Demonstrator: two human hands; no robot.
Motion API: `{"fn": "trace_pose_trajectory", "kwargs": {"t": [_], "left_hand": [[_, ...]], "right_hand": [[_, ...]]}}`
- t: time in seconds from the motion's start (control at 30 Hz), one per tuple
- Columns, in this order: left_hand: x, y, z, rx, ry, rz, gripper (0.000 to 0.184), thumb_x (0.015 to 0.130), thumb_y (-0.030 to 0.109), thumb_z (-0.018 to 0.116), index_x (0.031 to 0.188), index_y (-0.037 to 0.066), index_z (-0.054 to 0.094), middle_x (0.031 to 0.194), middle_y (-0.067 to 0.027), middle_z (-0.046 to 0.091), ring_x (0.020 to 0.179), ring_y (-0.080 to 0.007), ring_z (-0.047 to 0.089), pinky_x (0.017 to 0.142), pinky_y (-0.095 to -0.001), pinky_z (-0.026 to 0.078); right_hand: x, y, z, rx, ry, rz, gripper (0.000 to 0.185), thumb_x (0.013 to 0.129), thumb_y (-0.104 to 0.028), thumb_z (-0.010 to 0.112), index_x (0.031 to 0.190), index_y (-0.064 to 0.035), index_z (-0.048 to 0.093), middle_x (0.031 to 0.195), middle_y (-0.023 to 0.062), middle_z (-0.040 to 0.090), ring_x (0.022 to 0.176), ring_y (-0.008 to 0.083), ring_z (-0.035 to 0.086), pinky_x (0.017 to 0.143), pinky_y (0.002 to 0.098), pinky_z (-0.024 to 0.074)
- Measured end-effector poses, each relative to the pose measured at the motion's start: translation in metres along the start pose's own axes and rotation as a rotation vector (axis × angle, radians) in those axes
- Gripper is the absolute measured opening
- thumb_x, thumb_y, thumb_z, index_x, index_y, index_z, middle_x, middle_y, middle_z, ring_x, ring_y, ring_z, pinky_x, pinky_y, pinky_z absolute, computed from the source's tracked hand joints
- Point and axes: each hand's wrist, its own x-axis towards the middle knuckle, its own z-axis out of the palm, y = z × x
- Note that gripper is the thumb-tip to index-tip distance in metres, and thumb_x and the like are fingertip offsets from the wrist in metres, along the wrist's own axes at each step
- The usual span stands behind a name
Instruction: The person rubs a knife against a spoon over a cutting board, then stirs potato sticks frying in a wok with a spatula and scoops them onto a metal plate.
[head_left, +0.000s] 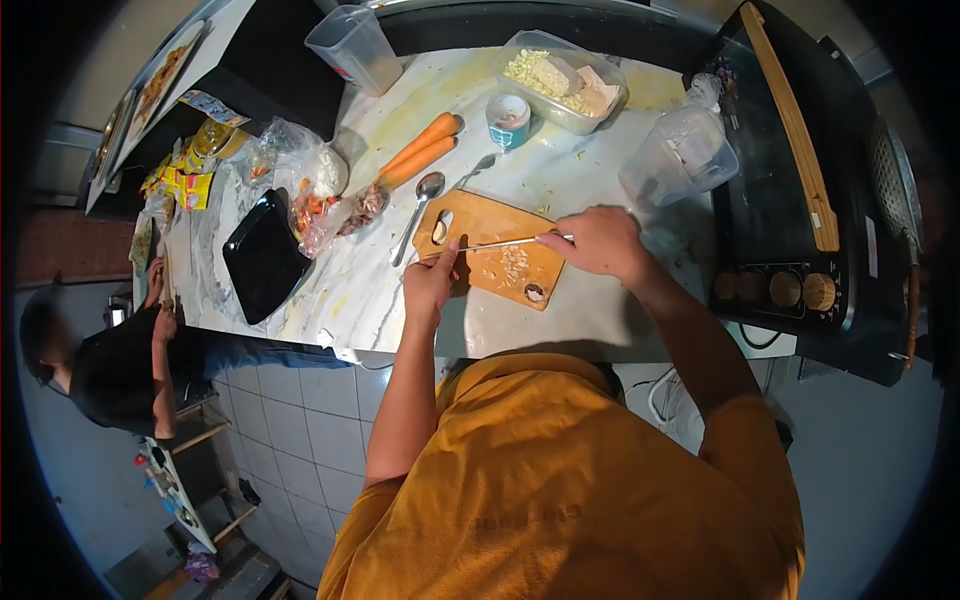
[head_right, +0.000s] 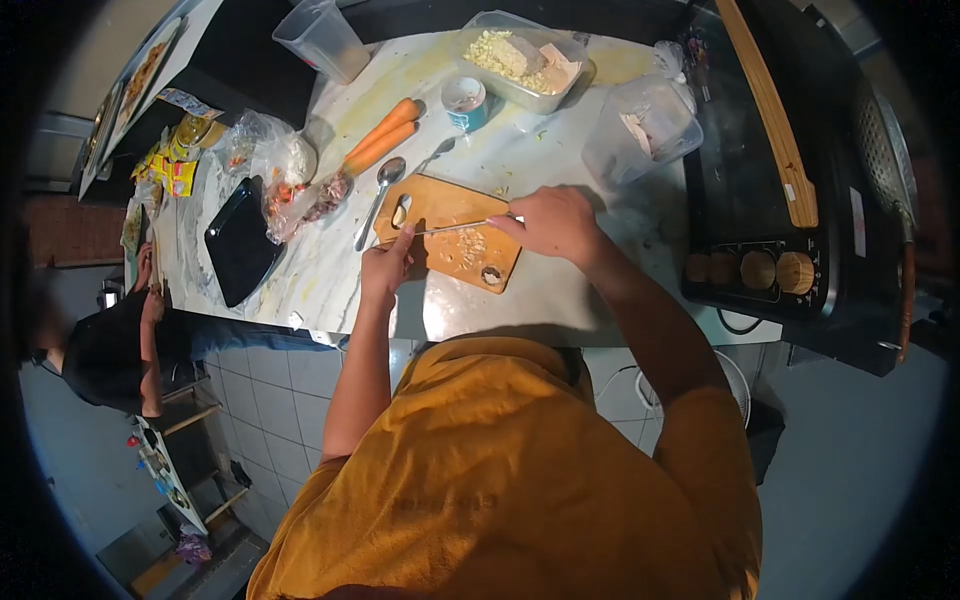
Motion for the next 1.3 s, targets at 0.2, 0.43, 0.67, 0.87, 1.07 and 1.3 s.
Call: {"fn": "trace_pose_trajectory", "kwargs": {"t": [0.2, 0.43, 0.67, 0.87, 1.07, 1.3], "left_hand": [[0.001, 0.008, 0.0, -0.013, 0.031, -0.004, 0.056, 0.084, 0.047, 0.07, 0.051, 0.005, 0.056, 0.048, -0.0012, 0.05, 0.043, -0.0107, 0.043, 0.044, -0.0268, 0.032], [0.001, 0.006, 0.002, 0.024, 0.043, -0.012, 0.056, 0.084, 0.047, 0.071, 0.052, 0.004, 0.058, 0.048, -0.0018, 0.051, 0.043, -0.0113, 0.045, 0.044, -0.0274, 0.033], [0.003, 0.005, 0.002, 0.103, 0.084, 0.039, 0.056, 0.083, 0.05, 0.071, 0.054, 0.002, 0.061, 0.048, -0.0027, 0.052, 0.044, -0.0127, 0.047, 0.046, -0.0289, 0.036], [0.004, 0.006, 0.001, 0.067, 0.053, 0.01, 0.056, 0.082, 0.05, 0.071, 0.054, 0.002, 0.06, 0.048, -0.0027, 0.051, 0.045, -0.0133, 0.046, 0.046, -0.0291, 0.035], [0.007, 0.004, 0.004, 0.041, 0.065, 0.066, 0.05, 0.083, 0.042, 0.074, 0.056, 0.003, 0.058, 0.052, -0.0018, 0.052, 0.043, -0.0097, 0.044, 0.043, -0.0251, 0.033], [0.003, 0.012, 0.001, 0.084, 0.04, 0.018, 0.05, 0.082, 0.043, 0.074, 0.056, 0.003, 0.058, 0.052, -0.0019, 0.053, 0.044, -0.0099, 0.045, 0.044, -0.0253, 0.033]], "right_hand": [[0.013, 0.003, -0.007, 0.004, -0.06, -0.023, 0.05, 0.092, -0.055, 0.048, 0.08, -0.0116, 0.071, 0.075, 0.0141, 0.067, 0.076, 0.035, 0.065, 0.072, 0.046, 0.0492], [0.012, 0.008, 0.007, 0.047, -0.068, 0.004, 0.049, 0.092, -0.055, 0.047, 0.084, -0.0147, 0.073, 0.077, 0.0134, 0.068, 0.078, 0.0347, 0.065, 0.073, 0.0455, 0.0505], [0.012, 0.016, 0.02, 0.056, -0.042, -0.028, 0.047, 0.092, -0.055, 0.046, 0.086, -0.0171, 0.073, 0.079, 0.0116, 0.069, 0.08, 0.0339, 0.066, 0.074, 0.0446, 0.0509], [0.015, 0.001, -0.013, -0.021, -0.13, 0.006, 0.049, 0.094, -0.055, 0.044, 0.087, -0.016, 0.072, 0.083, 0.012, 0.069, 0.086, 0.0335, 0.065, 0.079, 0.043, 0.0498], [0.013, 0.012, 0.019, 0.016, -0.092, 0.027, 0.048, 0.094, -0.056, 0.043, 0.089, -0.0194, 0.073, 0.084, 0.0117, 0.069, 0.084, 0.0336, 0.065, 0.077, 0.043, 0.0512], [0.02, 0.011, 0.002, -0.014, -0.138, 0.016, 0.048, 0.094, -0.057, 0.043, 0.092, -0.0197, 0.073, 0.083, 0.0122, 0.069, 0.083, 0.0338, 0.066, 0.076, 0.0424, 0.0522]]}}
